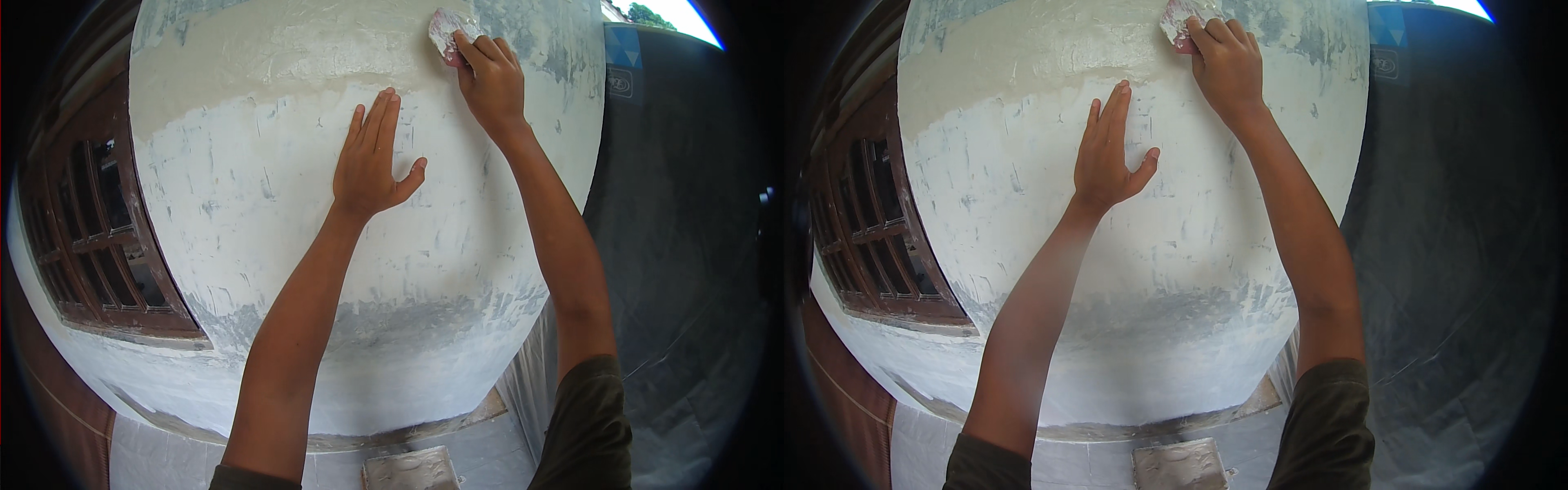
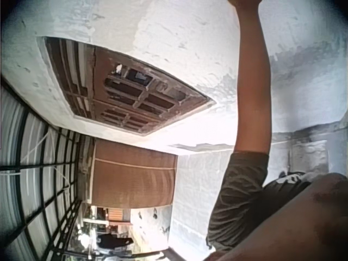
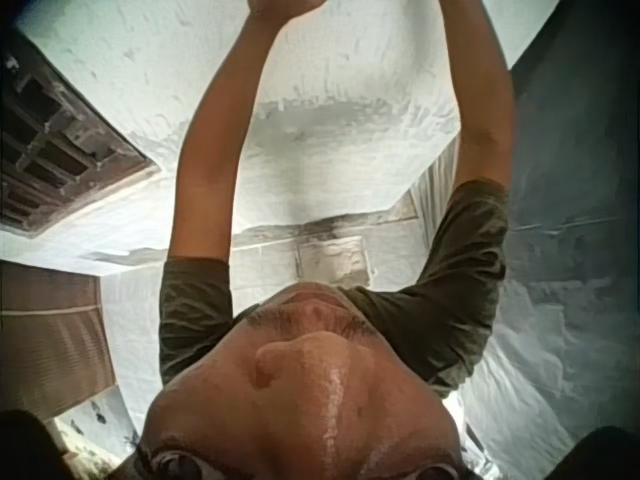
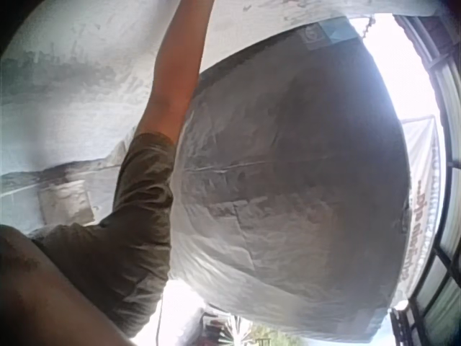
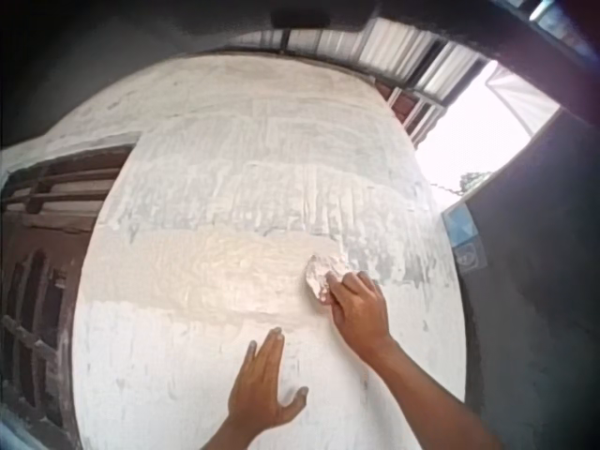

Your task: Applying plaster or filler to an exterior wall using a putty knife and a tray of compound.

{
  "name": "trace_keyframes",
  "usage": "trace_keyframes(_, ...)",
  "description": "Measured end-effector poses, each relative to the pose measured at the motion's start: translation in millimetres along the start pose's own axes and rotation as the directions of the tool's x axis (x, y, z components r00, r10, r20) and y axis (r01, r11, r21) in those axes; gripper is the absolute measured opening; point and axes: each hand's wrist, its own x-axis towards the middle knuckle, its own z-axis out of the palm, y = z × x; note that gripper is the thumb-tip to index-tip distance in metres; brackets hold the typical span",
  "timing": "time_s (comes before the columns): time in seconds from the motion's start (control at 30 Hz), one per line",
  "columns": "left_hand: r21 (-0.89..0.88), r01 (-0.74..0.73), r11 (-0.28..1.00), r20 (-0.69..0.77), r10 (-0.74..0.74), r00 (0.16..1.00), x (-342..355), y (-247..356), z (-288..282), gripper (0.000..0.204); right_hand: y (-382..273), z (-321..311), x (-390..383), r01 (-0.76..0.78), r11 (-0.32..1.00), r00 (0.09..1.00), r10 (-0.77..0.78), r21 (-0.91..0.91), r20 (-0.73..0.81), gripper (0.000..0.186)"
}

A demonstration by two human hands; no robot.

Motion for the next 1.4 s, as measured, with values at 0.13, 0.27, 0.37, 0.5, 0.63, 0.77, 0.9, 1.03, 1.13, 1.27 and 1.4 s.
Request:
trace_keyframes(0.13, -0.004, -0.006, 1.0, -0.003, 0.006, 1.0, 0, 1, 1, 0.087, 16, 8, 24, 0.011, 0.999, 1.0, -0.011, -0.042, -0.003, 0.036)
trace_keyframes(0.27, 0.005, 0.003, 1.0, 0.013, -0.003, 1.0, 0, 2, 1, 0.087, 16, 12, 19, 0.064, 0.994, 0.995, -0.056, -0.093, 0.08, 0.039)
trace_keyframes(0.37, 0.008, -0.002, 1.0, 0.012, 0.002, 1.0, -1, -1, 0, 0.087, 3, 9, 1, 0.006, 0.999, 0.991, -0.001, -0.037, 0.137, 0.042)
trace_keyframes(0.5, 0.01, -0.006, 1.0, 0.007, 0.006, 1.0, 0, 0, 0, 0.086, -7, -5, -22, -0.01, 1.0, 0.987, 0.009, 0.002, 0.163, 0.047)
trace_keyframes(0.63, 0.068, -0.017, 0.998, -0.002, 0.018, 1.0, 0, -3, 1, 0.084, -17, -27, -30, -0.026, 1.0, 0.975, 0.022, 0.011, 0.219, 0.045)
trace_keyframes(0.77, 0.065, -0.018, 0.998, 0.002, 0.018, 1.0, -1, -2, 0, 0.084, -8, -29, -21, -0.043, 0.998, 0.99, 0.037, 0.04, 0.137, 0.038)
trace_keyframes(0.9, 0.017, -0.014, 1.0, -0.01, 0.014, 1.0, 0, 0, 1, 0.086, 3, -13, 4, -0.037, 0.999, 0.997, 0.036, 0.008, 0.064, 0.033)
trace_keyframes(1.03, 0.016, -0.01, 1.0, 0.003, 0.01, 1.0, 0, 2, 2, 0.086, 3, 3, 7, 0.009, 0.997, 0.994, -0.001, -0.07, 0.112, 0.042)
trace_keyframes(1.13, 0.022, -0.006, 1.0, 0.005, 0.006, 1.0, 0, 1, 2, 0.086, -6, 3, -11, -0.013, 0.998, 0.987, 0.023, -0.063, 0.161, 0.045)
trace_keyframes(1.27, 0.021, -0.013, 1.0, -0.009, 0.013, 1.0, 0, -1, -1, 0.086, -22, -13, -34, -0.035, 0.999, 0.978, 0.039, -0.023, 0.207, 0.048)
trace_keyframes(1.4, 0.017, -0.013, 1.0, -0.01, 0.013, 1.0, -1, -3, 1, 0.086, -29, -28, -47, -0.076, 0.997, 0.972, 0.068, 0.027, 0.224, 0.039)
